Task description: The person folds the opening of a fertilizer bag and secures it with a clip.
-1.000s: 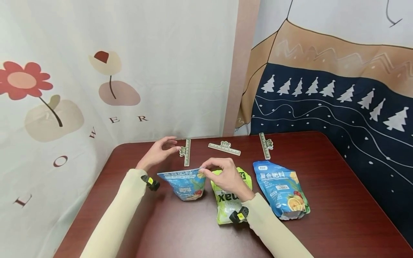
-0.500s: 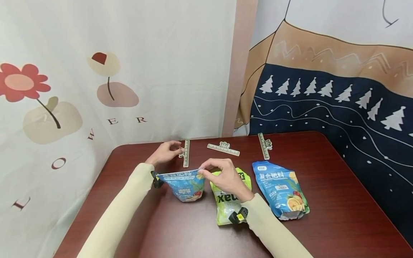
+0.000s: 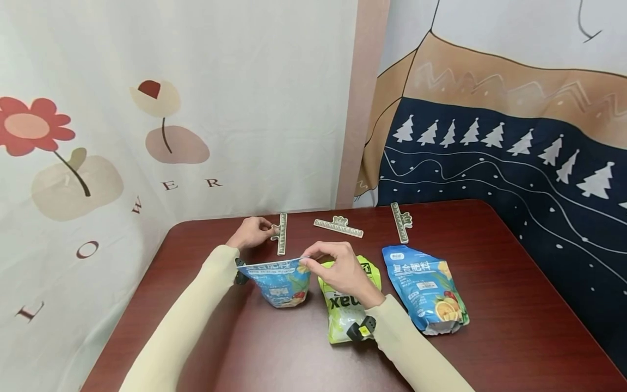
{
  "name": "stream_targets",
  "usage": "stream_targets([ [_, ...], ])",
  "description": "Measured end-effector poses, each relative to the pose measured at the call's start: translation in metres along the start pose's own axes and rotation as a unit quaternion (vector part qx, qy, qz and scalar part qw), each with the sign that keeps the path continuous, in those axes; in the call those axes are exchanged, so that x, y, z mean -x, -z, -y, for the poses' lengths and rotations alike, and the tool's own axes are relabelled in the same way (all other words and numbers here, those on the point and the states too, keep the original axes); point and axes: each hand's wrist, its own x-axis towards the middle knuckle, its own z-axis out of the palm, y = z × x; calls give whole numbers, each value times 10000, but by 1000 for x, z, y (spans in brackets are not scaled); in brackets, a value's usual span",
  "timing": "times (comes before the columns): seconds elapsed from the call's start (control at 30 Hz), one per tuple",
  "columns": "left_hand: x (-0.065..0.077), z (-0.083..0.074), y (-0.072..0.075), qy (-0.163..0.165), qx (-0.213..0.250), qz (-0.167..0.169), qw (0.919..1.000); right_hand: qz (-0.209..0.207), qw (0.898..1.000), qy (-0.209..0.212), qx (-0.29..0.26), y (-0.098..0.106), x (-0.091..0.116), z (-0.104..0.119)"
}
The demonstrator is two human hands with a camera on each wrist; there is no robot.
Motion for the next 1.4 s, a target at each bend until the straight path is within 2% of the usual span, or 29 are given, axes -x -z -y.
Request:
stream_targets([
  [0.17,-3,-4,-3,-92,-91,6,9999,6,10000,-34,24,1,0,0],
  [0.47,-6,-10,-8,-59,36,-93,9999,13,10000,-34,-52,0,0,-1],
  [0.93,-4,-9,-4,64,887,-43,9960,81,9998,-154,-39,0,-1,-1],
  [1.13,-3,-11,-1,269,1114,36,9934,100,9997,-192,-66,1,-1,0],
  [1.4,-2,-15,4,383,818,21,9959,87,9998,-134,-121,1,-1,-1],
])
